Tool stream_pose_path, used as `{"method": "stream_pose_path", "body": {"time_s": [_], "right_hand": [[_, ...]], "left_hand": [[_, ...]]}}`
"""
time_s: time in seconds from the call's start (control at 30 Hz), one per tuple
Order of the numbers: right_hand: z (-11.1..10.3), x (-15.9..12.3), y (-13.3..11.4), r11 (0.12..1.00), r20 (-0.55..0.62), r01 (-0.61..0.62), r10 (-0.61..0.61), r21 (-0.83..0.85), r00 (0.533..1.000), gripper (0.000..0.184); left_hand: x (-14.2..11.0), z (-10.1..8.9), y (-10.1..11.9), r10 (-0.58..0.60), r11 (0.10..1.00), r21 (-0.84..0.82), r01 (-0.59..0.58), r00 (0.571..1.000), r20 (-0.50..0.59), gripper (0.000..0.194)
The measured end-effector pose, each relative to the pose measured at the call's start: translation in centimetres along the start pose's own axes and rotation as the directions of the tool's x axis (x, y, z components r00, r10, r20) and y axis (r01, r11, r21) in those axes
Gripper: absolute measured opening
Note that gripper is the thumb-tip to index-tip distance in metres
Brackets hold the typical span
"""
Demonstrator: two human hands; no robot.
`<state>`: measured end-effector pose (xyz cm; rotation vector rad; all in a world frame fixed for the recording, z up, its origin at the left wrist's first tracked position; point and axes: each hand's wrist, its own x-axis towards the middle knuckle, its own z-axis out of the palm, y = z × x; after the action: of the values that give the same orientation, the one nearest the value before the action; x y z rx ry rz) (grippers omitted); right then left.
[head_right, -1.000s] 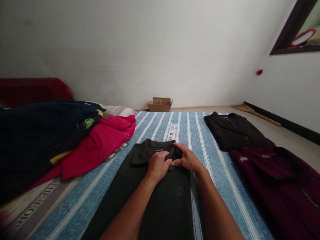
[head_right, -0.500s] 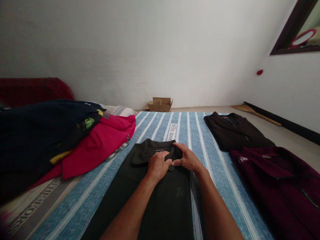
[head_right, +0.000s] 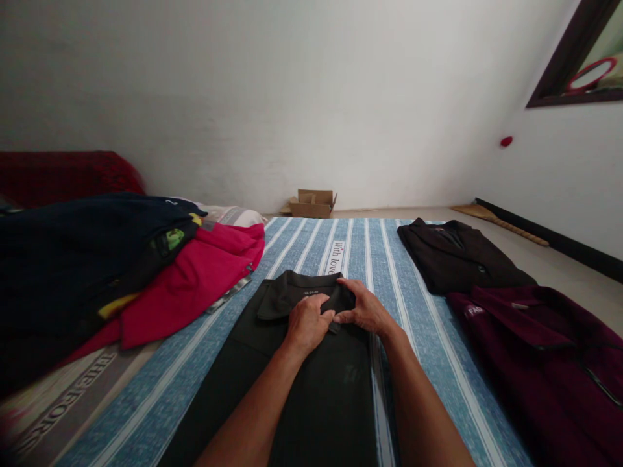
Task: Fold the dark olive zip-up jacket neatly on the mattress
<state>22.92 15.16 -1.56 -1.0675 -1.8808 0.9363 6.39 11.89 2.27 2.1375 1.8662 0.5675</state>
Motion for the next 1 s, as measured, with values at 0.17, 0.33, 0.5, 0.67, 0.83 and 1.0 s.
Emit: {"method": "stream_pose_path", "body": {"time_s": [0.17, 0.33, 0.5, 0.67, 0.83, 1.0], "right_hand": [[-0.01, -0.04, 0.08, 1.0, 0.005, -0.002, 0.002, -0.002, 1.0, 0.083], [-0.02, -0.02, 0.15, 1.0, 0.006, 0.007, -0.006, -0.019, 1.0, 0.084], [-0.02, -0.02, 0.18, 1.0, 0.008, -0.015, 0.015, -0.009, 1.0, 0.087], [-0.08, -0.13, 0.23, 1.0, 0.015, -0.02, 0.02, -0.017, 1.0, 0.087], [-0.21, -0.17, 0.04, 0.999, 0.027, -0.018, 0.019, -0.033, 0.999, 0.087], [-0.32, -0.13, -0.15, 0.998, 0.041, 0.001, 0.002, -0.062, 0.999, 0.083]], "left_hand": [[-0.02, 0.14, -0.11, -0.009, 1.0, -0.007, 0.009, 1.0, -0.004, 0.031], [0.0, 0.33, -0.13, -0.024, 0.999, -0.021, 0.023, 1.0, -0.002, 0.035], [0.0, 0.28, -0.14, -0.02, 0.999, -0.036, 0.021, 1.0, 0.011, 0.039], [0.04, 0.22, -0.14, -0.029, 0.998, -0.051, 0.031, 0.999, 0.028, 0.042], [-0.03, 0.13, -0.2, -0.027, 0.998, -0.064, 0.029, 0.999, 0.032, 0.044], [-0.11, 0.01, -0.2, -0.022, 0.997, -0.068, 0.024, 0.999, 0.034, 0.044]]}}
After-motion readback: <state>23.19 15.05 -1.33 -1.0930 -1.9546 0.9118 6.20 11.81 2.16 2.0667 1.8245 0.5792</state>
